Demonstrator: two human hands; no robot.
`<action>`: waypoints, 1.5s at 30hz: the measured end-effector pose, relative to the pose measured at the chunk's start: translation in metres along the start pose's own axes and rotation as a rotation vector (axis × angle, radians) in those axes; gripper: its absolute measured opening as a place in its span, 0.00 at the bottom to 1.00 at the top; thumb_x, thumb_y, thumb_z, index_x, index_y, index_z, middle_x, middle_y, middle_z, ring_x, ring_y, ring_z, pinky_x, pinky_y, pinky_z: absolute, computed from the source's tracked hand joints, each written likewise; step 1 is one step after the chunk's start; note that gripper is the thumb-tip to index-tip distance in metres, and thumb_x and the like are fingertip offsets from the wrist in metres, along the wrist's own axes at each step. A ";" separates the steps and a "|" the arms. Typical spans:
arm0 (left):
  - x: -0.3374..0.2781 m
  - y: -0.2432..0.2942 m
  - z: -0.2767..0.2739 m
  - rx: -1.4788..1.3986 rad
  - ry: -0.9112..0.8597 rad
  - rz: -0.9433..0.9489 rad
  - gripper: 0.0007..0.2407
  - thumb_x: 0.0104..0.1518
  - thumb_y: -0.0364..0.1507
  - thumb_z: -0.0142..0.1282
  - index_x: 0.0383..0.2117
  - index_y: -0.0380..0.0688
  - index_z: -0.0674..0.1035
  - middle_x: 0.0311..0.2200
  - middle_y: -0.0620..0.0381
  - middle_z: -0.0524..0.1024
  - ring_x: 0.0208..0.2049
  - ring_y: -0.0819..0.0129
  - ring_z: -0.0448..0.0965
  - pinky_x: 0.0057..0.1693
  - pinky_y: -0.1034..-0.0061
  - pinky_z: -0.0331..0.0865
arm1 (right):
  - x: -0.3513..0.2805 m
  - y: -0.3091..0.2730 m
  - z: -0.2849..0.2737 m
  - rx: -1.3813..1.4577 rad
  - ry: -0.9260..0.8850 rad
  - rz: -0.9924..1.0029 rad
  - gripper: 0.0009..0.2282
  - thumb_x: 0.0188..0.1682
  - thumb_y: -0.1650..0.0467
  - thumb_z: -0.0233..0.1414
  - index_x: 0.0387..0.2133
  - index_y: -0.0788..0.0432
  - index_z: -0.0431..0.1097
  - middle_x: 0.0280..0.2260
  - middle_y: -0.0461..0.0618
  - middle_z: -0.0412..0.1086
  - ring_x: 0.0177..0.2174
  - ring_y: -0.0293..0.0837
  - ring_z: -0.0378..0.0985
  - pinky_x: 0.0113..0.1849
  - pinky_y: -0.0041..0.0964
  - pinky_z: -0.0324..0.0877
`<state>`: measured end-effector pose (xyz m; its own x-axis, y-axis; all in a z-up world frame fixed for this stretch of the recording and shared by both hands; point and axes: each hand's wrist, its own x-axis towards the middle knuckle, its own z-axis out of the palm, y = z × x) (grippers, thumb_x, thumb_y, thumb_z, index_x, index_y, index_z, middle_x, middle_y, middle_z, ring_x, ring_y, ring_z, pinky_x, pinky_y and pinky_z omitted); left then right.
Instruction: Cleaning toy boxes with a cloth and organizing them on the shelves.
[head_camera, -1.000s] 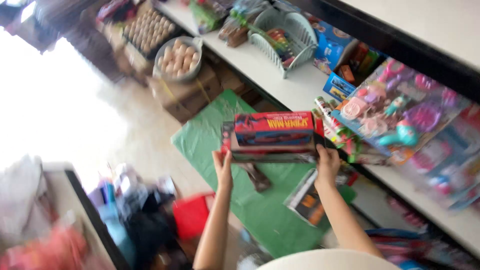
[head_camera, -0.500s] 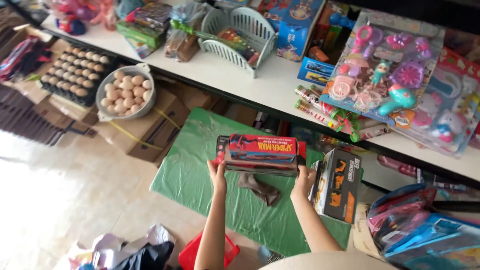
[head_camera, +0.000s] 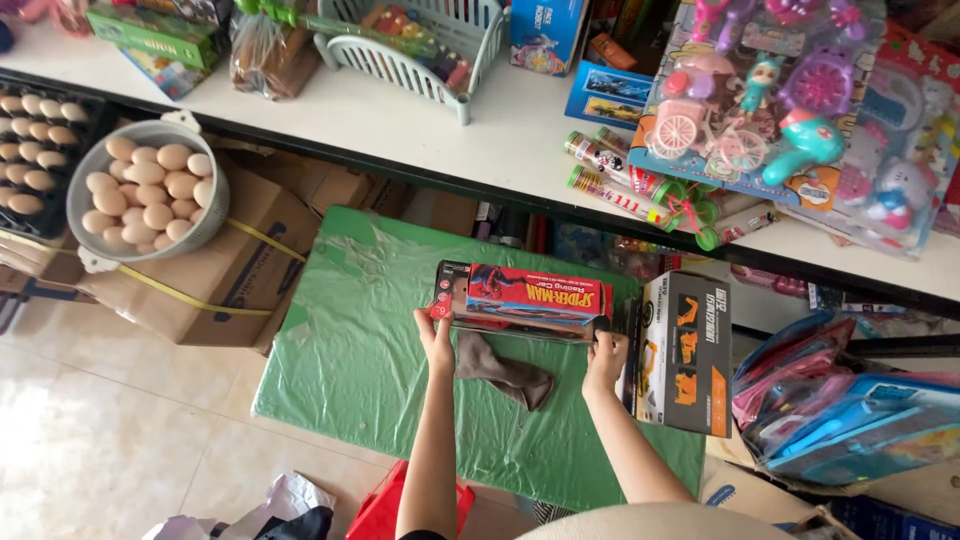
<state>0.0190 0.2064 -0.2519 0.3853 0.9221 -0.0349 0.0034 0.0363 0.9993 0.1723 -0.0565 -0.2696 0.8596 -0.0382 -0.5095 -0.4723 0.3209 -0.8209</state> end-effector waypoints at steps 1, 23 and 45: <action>0.000 -0.008 -0.001 -0.001 0.005 -0.004 0.11 0.58 0.27 0.58 0.40 0.38 0.69 0.40 0.51 0.73 0.45 0.67 0.70 0.58 0.73 0.63 | 0.003 0.003 -0.003 -0.006 -0.002 0.001 0.11 0.47 0.66 0.56 0.37 0.51 0.61 0.34 0.39 0.62 0.33 0.31 0.62 0.39 0.29 0.63; 0.007 0.159 0.037 0.166 -0.562 0.167 0.48 0.35 0.17 0.71 0.69 0.47 0.56 0.63 0.46 0.66 0.64 0.59 0.66 0.65 0.67 0.63 | -0.031 -0.138 0.048 -0.645 -0.603 -0.362 0.38 0.39 0.75 0.65 0.64 0.59 0.54 0.64 0.58 0.56 0.63 0.50 0.59 0.62 0.43 0.56; -0.039 0.091 -0.173 0.809 -0.084 0.114 0.15 0.51 0.17 0.56 0.43 0.48 0.80 0.42 0.51 0.79 0.44 0.48 0.81 0.48 0.63 0.74 | -0.167 0.044 0.071 -1.008 -1.034 -0.681 0.25 0.29 0.67 0.71 0.40 0.58 0.70 0.36 0.54 0.77 0.38 0.53 0.82 0.39 0.44 0.75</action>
<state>-0.1552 0.2401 -0.1618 0.4914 0.8702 0.0364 0.6121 -0.3748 0.6963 0.0221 0.0312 -0.2019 0.5126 0.8572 0.0490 0.4683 -0.2313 -0.8528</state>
